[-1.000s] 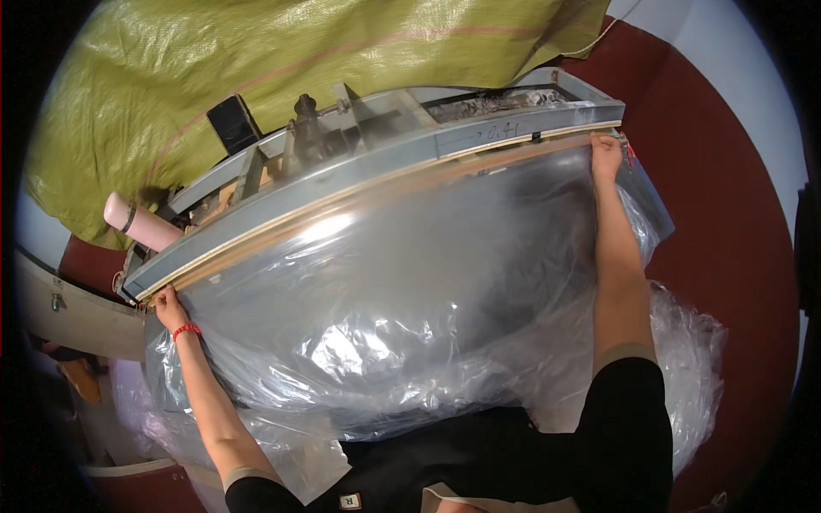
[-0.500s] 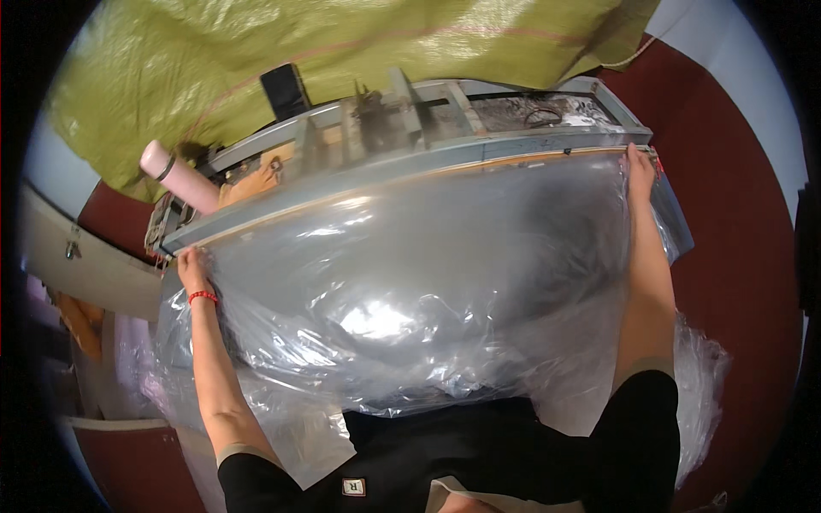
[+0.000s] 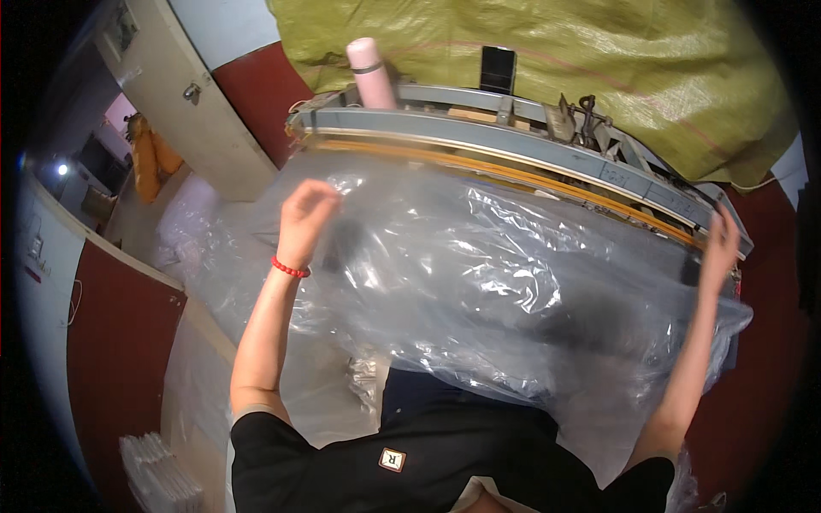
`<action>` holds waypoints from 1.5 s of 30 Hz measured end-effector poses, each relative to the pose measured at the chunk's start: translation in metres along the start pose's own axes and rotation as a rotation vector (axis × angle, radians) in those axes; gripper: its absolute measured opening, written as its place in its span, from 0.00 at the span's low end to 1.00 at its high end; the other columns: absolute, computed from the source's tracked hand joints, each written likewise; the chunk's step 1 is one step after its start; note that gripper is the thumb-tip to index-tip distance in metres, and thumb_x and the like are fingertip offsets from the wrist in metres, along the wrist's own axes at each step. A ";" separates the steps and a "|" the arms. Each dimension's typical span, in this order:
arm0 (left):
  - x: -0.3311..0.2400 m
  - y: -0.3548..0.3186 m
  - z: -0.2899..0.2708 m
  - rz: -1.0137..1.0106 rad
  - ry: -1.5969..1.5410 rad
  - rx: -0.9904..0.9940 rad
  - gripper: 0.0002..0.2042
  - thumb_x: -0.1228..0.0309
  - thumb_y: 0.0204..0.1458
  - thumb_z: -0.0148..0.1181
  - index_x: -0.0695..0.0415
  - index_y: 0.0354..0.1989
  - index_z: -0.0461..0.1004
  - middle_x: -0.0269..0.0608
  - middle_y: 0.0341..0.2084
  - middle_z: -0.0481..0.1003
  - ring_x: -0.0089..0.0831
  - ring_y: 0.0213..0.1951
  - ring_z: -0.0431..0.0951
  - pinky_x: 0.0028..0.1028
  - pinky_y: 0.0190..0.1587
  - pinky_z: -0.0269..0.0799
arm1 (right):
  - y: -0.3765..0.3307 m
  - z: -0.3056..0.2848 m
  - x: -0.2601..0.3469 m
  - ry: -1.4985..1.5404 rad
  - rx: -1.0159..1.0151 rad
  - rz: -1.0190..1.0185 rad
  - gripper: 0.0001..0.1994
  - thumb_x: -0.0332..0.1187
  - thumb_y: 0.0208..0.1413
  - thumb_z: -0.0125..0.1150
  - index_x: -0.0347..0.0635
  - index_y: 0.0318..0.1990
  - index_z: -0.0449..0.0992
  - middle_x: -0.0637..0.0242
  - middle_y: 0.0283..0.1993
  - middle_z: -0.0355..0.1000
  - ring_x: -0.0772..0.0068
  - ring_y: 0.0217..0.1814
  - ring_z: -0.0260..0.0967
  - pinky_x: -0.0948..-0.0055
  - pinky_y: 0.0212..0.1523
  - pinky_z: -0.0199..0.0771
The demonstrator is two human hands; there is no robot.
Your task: The recorder is manipulating and sealing large transparent plastic sheets using a specialized heat-sealing machine.
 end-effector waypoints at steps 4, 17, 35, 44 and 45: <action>-0.014 -0.033 -0.020 0.048 0.014 -0.011 0.03 0.82 0.45 0.49 0.60 0.28 0.67 0.33 0.26 0.69 0.20 0.31 0.68 0.19 0.35 0.64 | -0.050 0.126 0.205 0.458 0.692 -0.152 0.15 0.31 0.43 0.59 0.41 0.41 0.69 0.63 0.41 0.65 0.69 0.44 0.63 0.74 0.45 0.63; 0.038 -0.139 -0.021 -0.370 0.192 0.754 0.07 0.70 0.50 0.49 0.57 0.35 0.70 0.33 0.25 0.72 0.19 0.29 0.70 0.22 0.33 0.66 | -0.112 0.155 0.125 0.619 0.932 0.311 0.03 0.26 0.42 0.56 0.37 0.24 0.71 0.72 0.25 0.67 0.82 0.29 0.63 0.83 0.33 0.62; -0.023 0.023 -0.236 0.467 1.449 -0.556 0.04 0.77 0.39 0.52 0.60 0.26 0.70 0.46 0.23 0.71 0.41 0.26 0.71 0.31 0.32 0.67 | -0.109 -0.282 -0.335 -0.182 -0.158 0.897 0.15 0.40 0.47 0.52 0.38 0.36 0.75 0.61 0.36 0.72 0.69 0.36 0.68 0.74 0.39 0.66; 0.196 0.068 -0.137 -0.200 0.953 0.015 0.25 0.51 0.47 0.47 0.55 0.50 0.64 0.45 0.53 0.59 0.41 0.57 0.54 0.37 0.56 0.48 | -0.078 -0.229 -0.347 -0.614 0.176 0.660 0.22 0.49 0.45 0.53 0.34 0.32 0.73 0.56 0.33 0.71 0.63 0.34 0.66 0.66 0.36 0.64; 0.205 0.075 -0.125 -0.185 0.929 0.049 0.25 0.51 0.47 0.47 0.55 0.50 0.64 0.45 0.53 0.59 0.41 0.57 0.54 0.37 0.56 0.48 | -0.080 -0.240 -0.352 -0.657 0.246 0.617 0.23 0.52 0.46 0.50 0.38 0.35 0.74 0.52 0.36 0.70 0.54 0.35 0.66 0.61 0.36 0.64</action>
Point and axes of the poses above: each hand's wrist, its own y-axis towards the middle knuckle, its own z-axis out of the palm, x = y × z, the point moved 2 cm from there along y, towards the middle knuckle
